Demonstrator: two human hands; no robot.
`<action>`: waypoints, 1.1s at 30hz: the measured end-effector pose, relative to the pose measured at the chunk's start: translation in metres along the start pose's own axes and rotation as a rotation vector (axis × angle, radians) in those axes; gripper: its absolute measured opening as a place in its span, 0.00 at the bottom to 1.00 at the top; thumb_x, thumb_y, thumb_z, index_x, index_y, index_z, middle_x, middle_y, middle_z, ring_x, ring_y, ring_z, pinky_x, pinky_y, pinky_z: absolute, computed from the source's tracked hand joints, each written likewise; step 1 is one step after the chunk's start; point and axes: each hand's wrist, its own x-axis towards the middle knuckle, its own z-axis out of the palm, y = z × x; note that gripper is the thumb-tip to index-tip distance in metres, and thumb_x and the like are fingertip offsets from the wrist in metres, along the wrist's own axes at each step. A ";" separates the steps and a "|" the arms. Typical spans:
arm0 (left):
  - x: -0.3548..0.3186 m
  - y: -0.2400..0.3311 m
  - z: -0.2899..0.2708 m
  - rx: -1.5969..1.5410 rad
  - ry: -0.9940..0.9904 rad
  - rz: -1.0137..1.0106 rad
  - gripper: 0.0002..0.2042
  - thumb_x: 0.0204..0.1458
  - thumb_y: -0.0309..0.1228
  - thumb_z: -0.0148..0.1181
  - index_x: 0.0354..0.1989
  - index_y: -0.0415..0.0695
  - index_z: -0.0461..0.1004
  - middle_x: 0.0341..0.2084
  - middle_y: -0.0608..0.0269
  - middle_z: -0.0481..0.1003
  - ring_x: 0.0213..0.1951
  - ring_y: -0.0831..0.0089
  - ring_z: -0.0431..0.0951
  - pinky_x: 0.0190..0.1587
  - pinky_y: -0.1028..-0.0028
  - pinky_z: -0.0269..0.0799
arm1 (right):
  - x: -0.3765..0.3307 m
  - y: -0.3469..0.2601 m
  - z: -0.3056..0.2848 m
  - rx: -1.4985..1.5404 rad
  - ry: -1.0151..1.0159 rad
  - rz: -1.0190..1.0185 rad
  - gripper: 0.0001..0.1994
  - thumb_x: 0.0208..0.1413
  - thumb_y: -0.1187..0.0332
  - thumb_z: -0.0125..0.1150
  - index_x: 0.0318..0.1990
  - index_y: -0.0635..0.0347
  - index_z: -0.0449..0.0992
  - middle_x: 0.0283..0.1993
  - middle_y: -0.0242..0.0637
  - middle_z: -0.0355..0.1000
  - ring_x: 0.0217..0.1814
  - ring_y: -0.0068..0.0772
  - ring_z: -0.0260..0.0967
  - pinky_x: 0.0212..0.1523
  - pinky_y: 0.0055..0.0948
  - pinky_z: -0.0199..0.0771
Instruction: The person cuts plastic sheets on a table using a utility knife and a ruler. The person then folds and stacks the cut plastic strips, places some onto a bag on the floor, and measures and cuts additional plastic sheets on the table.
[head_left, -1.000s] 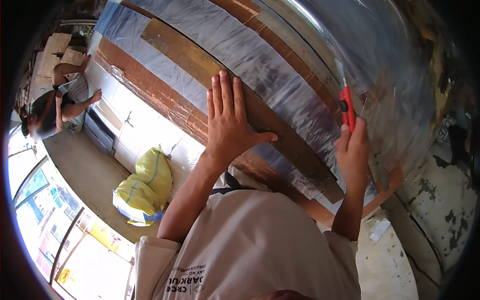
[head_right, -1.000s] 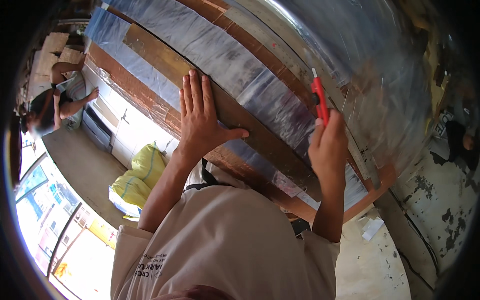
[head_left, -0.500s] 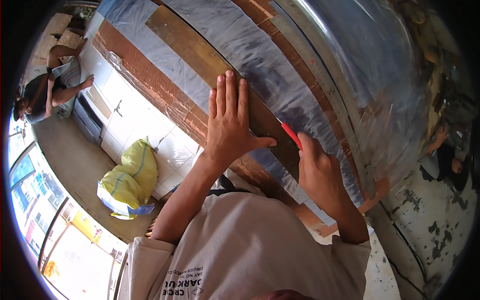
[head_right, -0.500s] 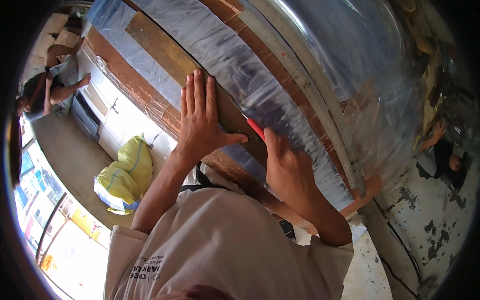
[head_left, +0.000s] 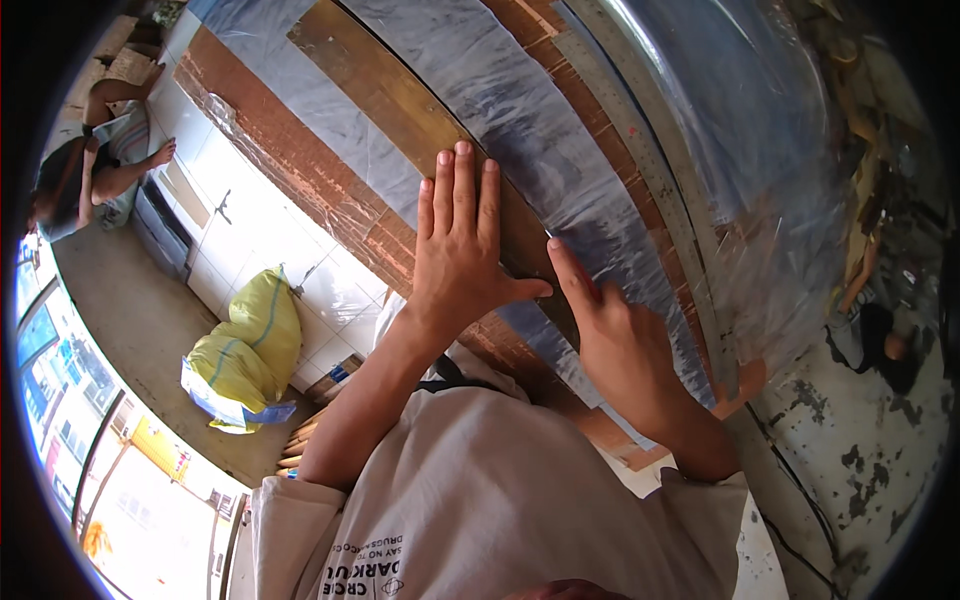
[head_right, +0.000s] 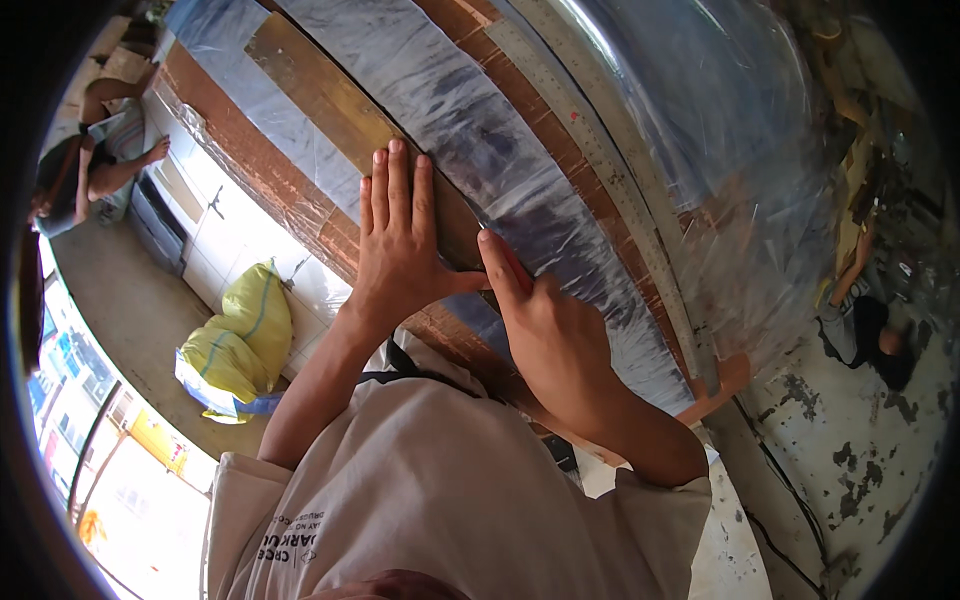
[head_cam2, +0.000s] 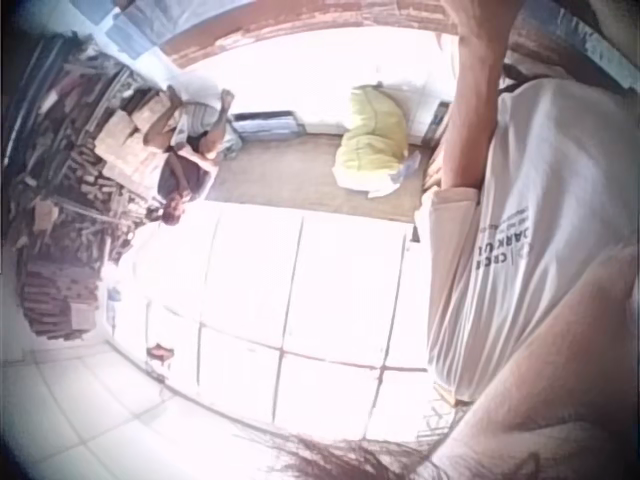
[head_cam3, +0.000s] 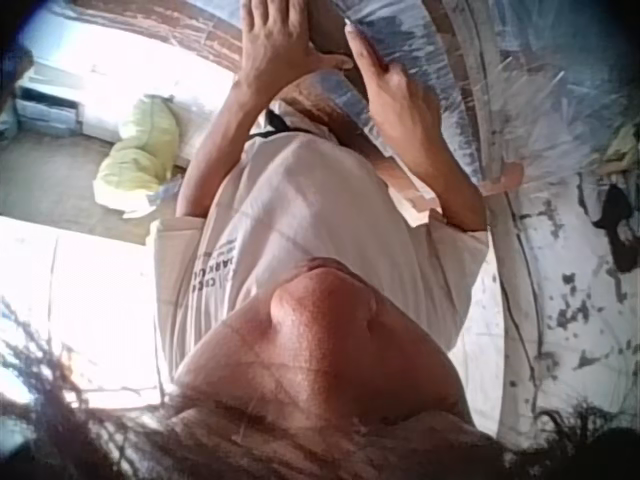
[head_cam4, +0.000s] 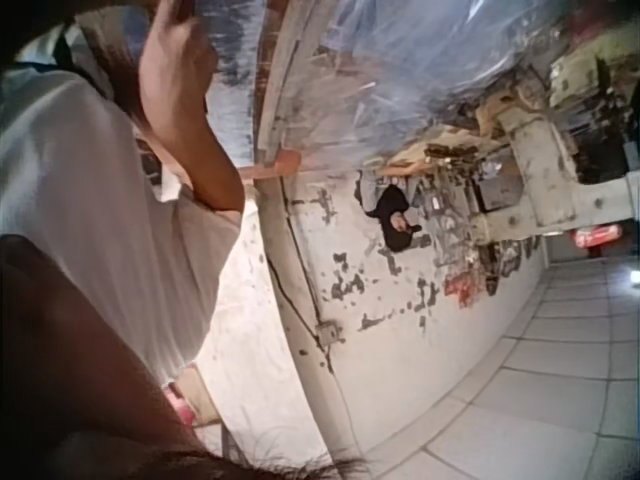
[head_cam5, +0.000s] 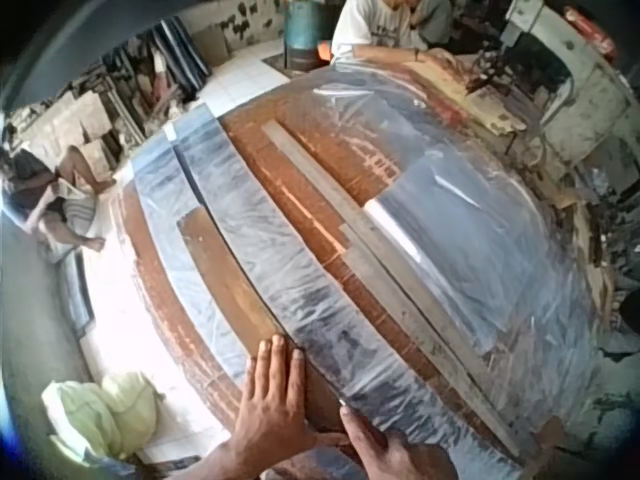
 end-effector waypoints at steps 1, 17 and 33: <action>0.000 0.000 0.001 -0.005 -0.005 -0.003 0.67 0.18 0.62 0.75 0.69 0.33 0.51 0.70 0.36 0.46 0.71 0.42 0.46 0.69 0.47 0.45 | 0.001 0.000 -0.002 -0.005 -0.002 0.008 0.36 0.53 0.73 0.56 0.72 0.46 0.54 0.26 0.43 0.68 0.17 0.38 0.72 0.18 0.35 0.75; 0.002 -0.002 0.003 -0.027 0.008 -0.026 0.66 0.14 0.58 0.77 0.68 0.37 0.54 0.69 0.40 0.49 0.71 0.44 0.48 0.68 0.46 0.47 | -0.014 0.000 0.012 0.090 -0.012 0.082 0.39 0.50 0.74 0.58 0.72 0.42 0.55 0.20 0.42 0.69 0.17 0.39 0.73 0.17 0.36 0.73; -0.002 -0.001 0.001 -0.071 0.019 0.019 0.67 0.16 0.58 0.78 0.68 0.35 0.52 0.69 0.38 0.48 0.70 0.41 0.47 0.68 0.45 0.46 | -0.017 0.000 0.019 0.120 0.067 0.051 0.39 0.49 0.81 0.53 0.71 0.47 0.54 0.19 0.45 0.66 0.18 0.48 0.70 0.21 0.42 0.69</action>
